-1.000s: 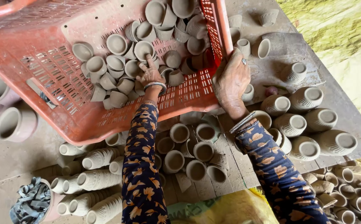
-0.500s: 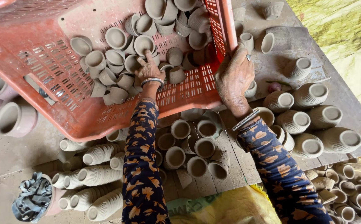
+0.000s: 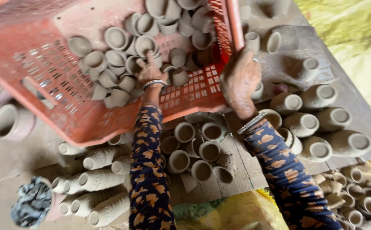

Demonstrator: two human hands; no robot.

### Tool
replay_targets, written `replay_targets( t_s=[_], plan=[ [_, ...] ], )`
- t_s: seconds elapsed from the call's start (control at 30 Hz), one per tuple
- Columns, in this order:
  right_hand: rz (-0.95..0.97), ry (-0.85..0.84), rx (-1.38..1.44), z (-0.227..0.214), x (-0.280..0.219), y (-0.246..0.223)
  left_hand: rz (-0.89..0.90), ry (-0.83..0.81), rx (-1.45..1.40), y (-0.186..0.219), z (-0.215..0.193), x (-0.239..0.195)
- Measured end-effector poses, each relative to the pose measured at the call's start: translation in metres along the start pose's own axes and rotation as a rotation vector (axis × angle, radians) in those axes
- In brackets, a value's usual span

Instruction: The person empties a crate of clay cups onto a table and sorts through them by hand. They then pick up individual cups and use a small piece of paper to smooth their edges before placing them back down.

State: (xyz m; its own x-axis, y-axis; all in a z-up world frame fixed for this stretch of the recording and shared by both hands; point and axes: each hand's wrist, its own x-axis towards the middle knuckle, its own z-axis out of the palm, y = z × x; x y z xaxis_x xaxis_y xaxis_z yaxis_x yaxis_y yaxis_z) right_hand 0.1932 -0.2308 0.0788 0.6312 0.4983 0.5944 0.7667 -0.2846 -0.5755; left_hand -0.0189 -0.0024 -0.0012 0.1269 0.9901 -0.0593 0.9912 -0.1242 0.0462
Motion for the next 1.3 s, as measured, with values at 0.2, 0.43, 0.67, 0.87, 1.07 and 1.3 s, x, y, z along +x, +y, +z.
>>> replay_targets(
  t_s=[0.2, 0.43, 0.67, 0.87, 1.07, 1.3],
  plan=[
    [-0.004, -0.013, -0.044, 0.002, -0.008, 0.010, 0.056, 0.013, -0.027, 0.009, -0.013, -0.020],
    [-0.007, -0.036, -0.058, 0.002, -0.003, 0.010, 0.085, 0.159, -0.088, 0.005, -0.030, -0.032],
    [-0.039, -0.040, -0.078, 0.009, 0.000, 0.015, 0.043, 0.052, -0.390, -0.018, -0.042, -0.030],
    [-0.040, -0.022, -0.116, 0.012, 0.005, 0.012, 0.015, 0.092, -0.684, -0.049, -0.029, -0.008],
    [0.000, -0.047, -0.082, 0.007, -0.002, 0.013, 0.088, 0.189, -1.298, -0.069, -0.016, -0.001],
    [-0.054, 0.004, -0.100, 0.008, 0.006, 0.010, 0.015, 0.180, -1.919, -0.112, 0.016, 0.001]
  ],
)
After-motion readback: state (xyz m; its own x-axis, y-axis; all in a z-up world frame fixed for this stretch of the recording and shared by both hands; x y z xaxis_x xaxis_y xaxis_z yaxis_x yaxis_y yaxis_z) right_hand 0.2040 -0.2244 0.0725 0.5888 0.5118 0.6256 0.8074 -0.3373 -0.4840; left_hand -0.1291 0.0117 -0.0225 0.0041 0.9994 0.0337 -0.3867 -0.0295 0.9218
